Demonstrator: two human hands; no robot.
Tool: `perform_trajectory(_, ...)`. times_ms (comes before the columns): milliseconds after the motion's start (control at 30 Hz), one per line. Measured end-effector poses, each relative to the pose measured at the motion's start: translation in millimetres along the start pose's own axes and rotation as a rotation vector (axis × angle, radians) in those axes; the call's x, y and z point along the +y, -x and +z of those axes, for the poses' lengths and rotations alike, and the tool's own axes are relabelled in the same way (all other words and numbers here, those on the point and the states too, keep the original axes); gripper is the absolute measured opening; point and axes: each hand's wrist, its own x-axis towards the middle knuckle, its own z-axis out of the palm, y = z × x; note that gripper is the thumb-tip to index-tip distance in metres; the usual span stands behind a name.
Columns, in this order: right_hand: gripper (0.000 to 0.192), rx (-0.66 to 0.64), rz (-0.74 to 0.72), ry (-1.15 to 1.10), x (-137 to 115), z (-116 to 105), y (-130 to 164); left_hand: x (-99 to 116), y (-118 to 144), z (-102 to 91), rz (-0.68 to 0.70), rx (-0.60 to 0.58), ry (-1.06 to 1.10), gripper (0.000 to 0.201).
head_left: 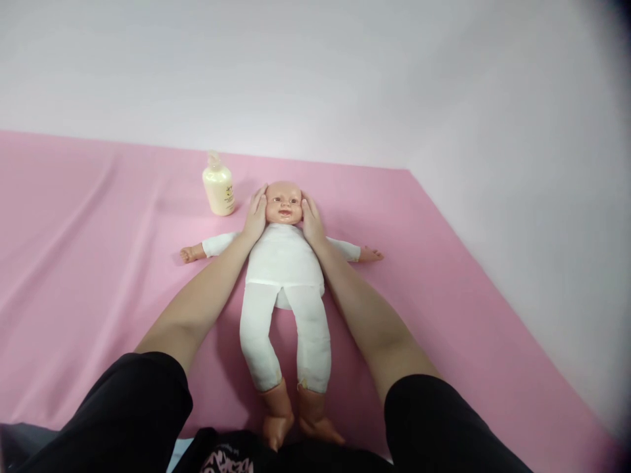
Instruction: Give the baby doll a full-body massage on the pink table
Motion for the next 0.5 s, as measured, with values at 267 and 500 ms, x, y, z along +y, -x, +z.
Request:
perform_trajectory(267,0.075,-0.033,0.011,0.017,5,-6,-4,3,0,-0.1,-0.012,-0.004,0.027,0.061)
perform_trajectory(500,0.075,-0.003,0.024,0.012,8,-5,-5,-5,-5,1.0,-0.040,0.037,0.104,0.058)
